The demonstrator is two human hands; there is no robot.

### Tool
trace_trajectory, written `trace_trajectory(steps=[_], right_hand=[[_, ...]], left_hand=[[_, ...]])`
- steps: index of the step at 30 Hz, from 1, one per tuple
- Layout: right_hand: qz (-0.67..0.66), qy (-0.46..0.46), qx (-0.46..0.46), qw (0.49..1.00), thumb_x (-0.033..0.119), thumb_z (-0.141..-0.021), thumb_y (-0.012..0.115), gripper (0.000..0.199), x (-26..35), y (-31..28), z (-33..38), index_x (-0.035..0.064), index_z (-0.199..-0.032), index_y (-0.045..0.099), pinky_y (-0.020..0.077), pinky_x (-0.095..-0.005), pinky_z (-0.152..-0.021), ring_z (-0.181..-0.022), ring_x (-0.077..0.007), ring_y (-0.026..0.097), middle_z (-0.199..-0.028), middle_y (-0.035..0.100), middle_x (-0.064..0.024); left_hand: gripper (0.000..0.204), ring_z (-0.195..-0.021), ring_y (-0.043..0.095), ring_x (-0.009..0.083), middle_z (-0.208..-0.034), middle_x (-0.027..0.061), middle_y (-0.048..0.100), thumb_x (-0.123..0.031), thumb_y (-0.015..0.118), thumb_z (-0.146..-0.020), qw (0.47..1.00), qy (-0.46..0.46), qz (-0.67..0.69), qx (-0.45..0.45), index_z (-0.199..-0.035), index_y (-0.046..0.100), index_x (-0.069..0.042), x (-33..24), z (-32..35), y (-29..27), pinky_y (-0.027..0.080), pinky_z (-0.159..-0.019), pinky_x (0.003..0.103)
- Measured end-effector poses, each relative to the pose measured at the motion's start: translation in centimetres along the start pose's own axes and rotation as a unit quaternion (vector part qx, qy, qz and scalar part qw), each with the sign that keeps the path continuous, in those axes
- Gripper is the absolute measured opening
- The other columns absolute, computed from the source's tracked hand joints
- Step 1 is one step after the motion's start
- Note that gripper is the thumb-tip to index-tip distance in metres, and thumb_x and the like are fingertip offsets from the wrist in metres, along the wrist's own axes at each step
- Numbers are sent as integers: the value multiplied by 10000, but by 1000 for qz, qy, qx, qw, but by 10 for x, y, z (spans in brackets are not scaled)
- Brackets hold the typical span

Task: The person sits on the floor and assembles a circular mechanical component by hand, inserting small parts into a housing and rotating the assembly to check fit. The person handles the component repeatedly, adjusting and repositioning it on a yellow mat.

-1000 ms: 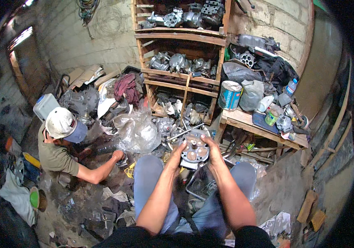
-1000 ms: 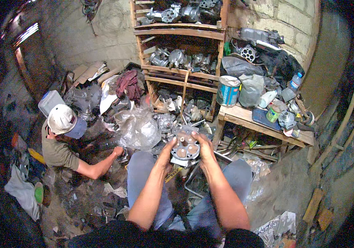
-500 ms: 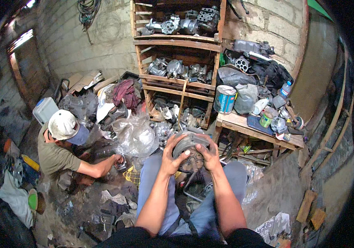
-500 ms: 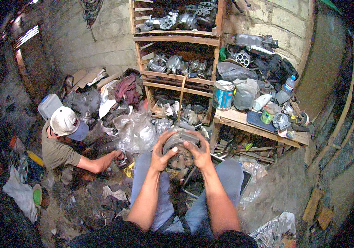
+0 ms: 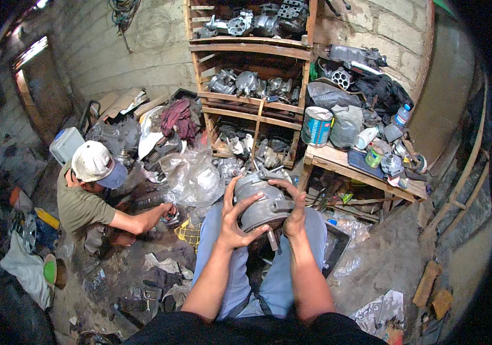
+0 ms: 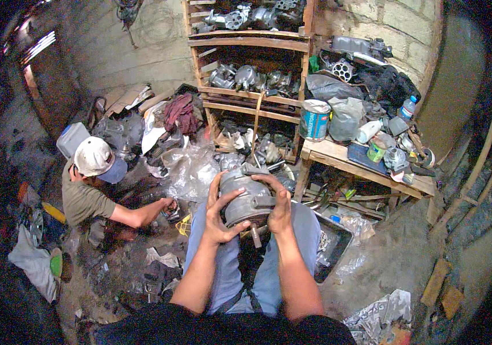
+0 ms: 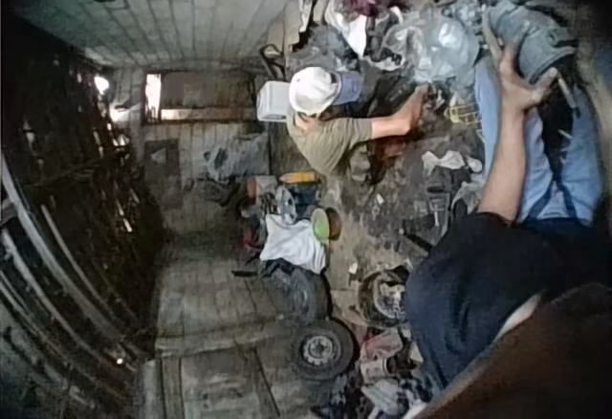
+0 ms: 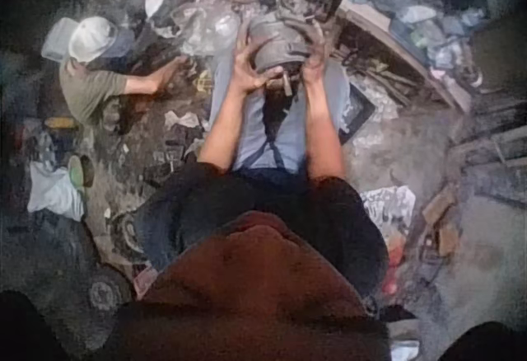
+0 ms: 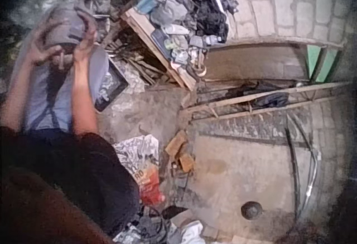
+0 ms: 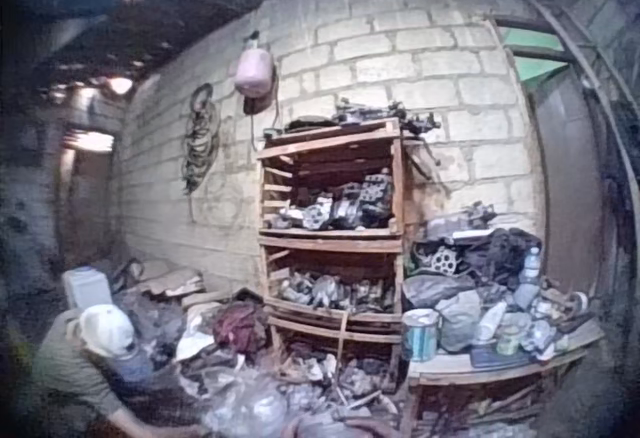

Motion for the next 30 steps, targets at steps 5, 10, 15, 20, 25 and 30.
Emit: trace_trajectory(steps=[5, 10, 15, 20, 25, 30], right_hand=[[68, 35, -167, 983, 617, -926, 305, 632, -12, -1, -3, 31, -871, 537, 344, -312, -871, -892, -183, 461, -876, 510, -64], [-70, 201, -150, 965, 576, -900, 439, 536, -65, -16, -4, 56, -986, 536, 352, -318, -888, -948, -183, 465, -973, 509, -58], [-80, 158, -15, 984, 502, -843, 572, 657, -28, 2, -7, 72, -1320, 431, 296, -371, -1051, -1254, -256, 381, -1318, 427, -132], [-16, 100, 63, 993, 355, -754, 712, 867, -16, 10, -6, 33, -1440, 290, 207, -378, -1117, -1359, -269, 275, -1468, 292, -168], [-63, 130, 11, 989, 300, -735, 735, 850, -10, 9, -7, 6, -1421, 327, 265, -375, -1094, -1299, -266, 377, -1399, 412, -157], [-45, 113, 11, 992, 307, -750, 721, 819, -9, 13, -8, 12, -1414, 345, 291, -375, -1079, -1283, -260, 396, -1387, 425, -162]], left_hand=[[673, -1334, 306, 411, -1406, 260, 335, -378, 798, -610, 996, -85, 4, 20, -1199, 616, -109, 10, 3, 1, 247, -1093, 475], [674, -1344, 309, 338, -1380, 226, 380, -272, 801, -641, 983, -159, 87, 31, -1247, 572, -84, 34, 3, 10, 256, -1097, 435], [572, -1131, 536, 239, -1201, 127, 575, -209, 748, -722, 898, -272, 333, -91, -1226, 560, -14, 45, -3, 16, 413, -989, 364], [690, -1062, 578, 245, -1170, 132, 564, -310, 675, -779, 807, -337, 468, -126, -1349, 411, -24, 53, -5, 20, 485, -909, 364], [655, -1113, 541, 242, -1211, 124, 546, -273, 689, -781, 814, -350, 450, -109, -1336, 435, -36, 54, -4, 25, 436, -960, 360], [628, -1152, 509, 229, -1238, 117, 527, -232, 685, -794, 811, -344, 462, -105, -1334, 436, -28, 58, -2, 24, 406, -989, 343]])
Point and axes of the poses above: each hand's wrist, its own z-axis away from the middle knuckle, its own y-axis out of the palm, x = y × z, the point moved 4 cm from there along -z, towards the middle knuckle
